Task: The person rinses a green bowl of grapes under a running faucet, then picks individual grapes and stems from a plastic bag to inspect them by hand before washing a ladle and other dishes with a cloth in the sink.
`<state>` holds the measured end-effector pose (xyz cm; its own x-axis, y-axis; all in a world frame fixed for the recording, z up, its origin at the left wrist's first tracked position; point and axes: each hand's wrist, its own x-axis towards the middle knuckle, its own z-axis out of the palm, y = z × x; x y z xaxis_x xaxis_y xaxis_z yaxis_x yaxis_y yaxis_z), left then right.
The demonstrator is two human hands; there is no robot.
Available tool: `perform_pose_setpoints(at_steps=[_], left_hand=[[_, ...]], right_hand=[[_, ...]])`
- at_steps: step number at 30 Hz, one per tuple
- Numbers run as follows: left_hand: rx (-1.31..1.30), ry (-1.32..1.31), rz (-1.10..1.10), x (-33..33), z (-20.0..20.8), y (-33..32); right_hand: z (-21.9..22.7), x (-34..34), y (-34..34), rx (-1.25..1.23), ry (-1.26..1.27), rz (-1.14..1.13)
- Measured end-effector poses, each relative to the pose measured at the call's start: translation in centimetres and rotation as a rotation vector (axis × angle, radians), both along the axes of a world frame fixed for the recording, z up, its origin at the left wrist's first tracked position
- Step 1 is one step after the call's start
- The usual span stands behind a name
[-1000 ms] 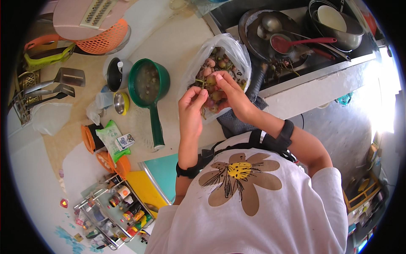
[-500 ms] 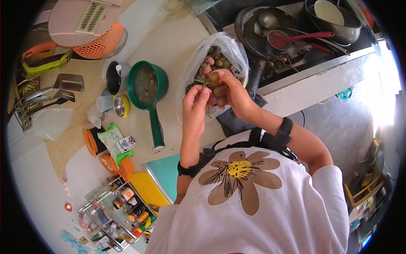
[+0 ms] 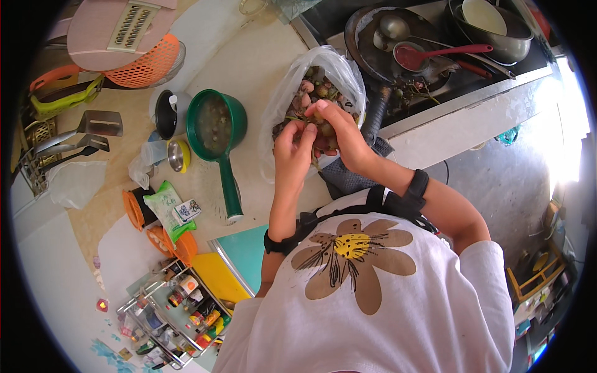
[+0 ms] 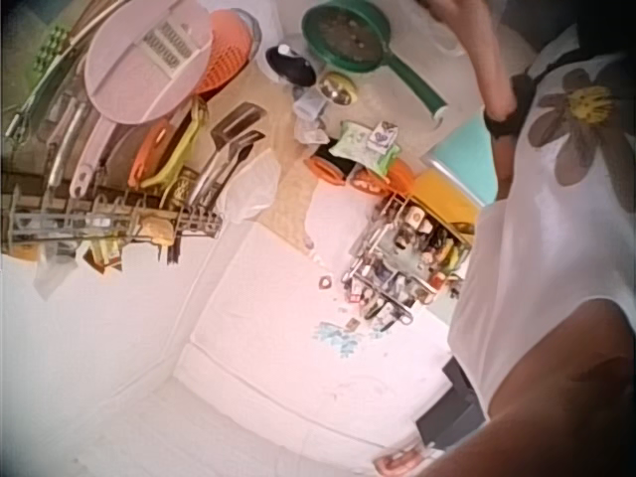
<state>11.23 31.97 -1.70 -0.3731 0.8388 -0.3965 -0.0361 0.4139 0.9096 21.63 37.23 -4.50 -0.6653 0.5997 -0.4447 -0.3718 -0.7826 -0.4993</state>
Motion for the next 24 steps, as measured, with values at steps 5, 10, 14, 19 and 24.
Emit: perform_pose_setpoints(at_steps=[5, 10, 14, 19, 24], left_hand=[[-0.062, 0.014, 0.034, -0.6, -1.8, 0.1], [0.047, 0.166, 0.035, 0.5, -2.6, 0.6], [0.122, 0.019, 0.081, 0.3, -3.2, 0.4], [0.151, 0.028, 0.157, 0.8, -3.2, 0.4], [0.187, 0.112, 0.178, 0.8, -3.8, 0.2]], right_hand=[[-1.0, -1.0, -0.5, 0.259, -0.089, -0.119], [-1.3, -1.4, -0.2, 0.506, -0.261, -0.208], [-1.4, -1.5, -0.1, 0.411, -0.19, -0.26], [-1.3, -2.1, -0.4, 0.279, -0.159, -0.255], [-1.1, -2.3, -0.7, 0.3, -0.223, -0.301]])
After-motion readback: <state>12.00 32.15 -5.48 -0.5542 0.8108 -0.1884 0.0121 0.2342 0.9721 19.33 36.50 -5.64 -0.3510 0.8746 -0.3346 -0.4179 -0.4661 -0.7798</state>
